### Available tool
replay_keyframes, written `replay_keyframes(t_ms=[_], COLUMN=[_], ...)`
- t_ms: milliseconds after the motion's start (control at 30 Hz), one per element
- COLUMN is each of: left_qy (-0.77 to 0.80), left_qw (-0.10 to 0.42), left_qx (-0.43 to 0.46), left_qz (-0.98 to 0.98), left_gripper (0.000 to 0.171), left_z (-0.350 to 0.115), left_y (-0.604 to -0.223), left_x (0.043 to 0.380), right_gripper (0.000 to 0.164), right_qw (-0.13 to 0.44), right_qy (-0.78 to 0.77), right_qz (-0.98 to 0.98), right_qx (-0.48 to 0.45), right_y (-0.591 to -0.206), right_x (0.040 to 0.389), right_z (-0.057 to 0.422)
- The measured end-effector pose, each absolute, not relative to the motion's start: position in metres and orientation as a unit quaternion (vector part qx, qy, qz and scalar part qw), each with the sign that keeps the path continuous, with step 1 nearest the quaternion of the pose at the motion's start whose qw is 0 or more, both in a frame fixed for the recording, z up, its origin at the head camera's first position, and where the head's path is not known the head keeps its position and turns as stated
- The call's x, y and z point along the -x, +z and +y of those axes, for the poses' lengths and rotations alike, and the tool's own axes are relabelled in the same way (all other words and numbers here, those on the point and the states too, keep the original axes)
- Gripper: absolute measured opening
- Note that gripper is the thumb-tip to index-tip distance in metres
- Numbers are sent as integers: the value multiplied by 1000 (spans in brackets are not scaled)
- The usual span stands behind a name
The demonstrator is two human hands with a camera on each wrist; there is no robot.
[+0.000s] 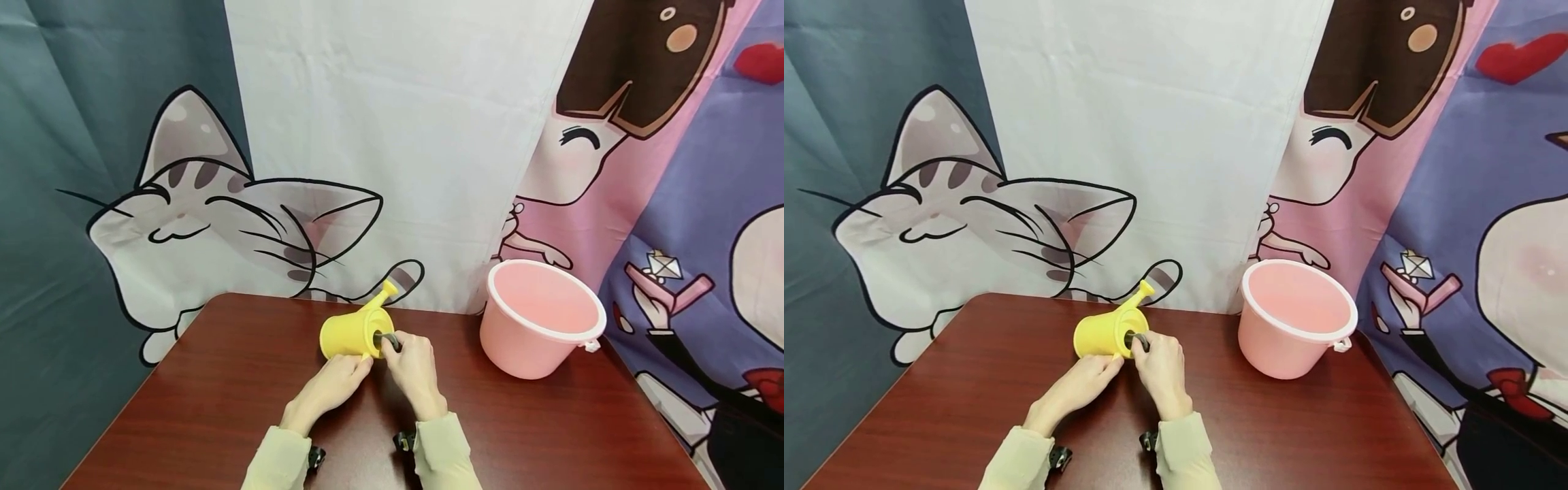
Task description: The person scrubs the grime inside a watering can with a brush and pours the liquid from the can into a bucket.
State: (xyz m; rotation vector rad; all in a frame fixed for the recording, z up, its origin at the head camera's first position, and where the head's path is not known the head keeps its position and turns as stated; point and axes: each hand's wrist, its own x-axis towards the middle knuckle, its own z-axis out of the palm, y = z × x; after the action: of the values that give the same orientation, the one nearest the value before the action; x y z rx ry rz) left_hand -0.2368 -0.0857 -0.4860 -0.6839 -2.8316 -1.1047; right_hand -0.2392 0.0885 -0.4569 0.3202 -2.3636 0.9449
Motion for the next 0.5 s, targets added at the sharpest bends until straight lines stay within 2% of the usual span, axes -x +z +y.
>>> replay_keyframes(t_ms=[500], left_qy=[-356], left_qw=[20], left_qx=[217], left_qz=[-909], left_gripper=[48], left_z=[-87], left_y=[-486], left_x=[237], right_gripper=[37], right_qw=[324], right_qy=[333], right_qz=[-873], right_qx=[-151], right_y=[-434], right_x=[228], right_z=[93])
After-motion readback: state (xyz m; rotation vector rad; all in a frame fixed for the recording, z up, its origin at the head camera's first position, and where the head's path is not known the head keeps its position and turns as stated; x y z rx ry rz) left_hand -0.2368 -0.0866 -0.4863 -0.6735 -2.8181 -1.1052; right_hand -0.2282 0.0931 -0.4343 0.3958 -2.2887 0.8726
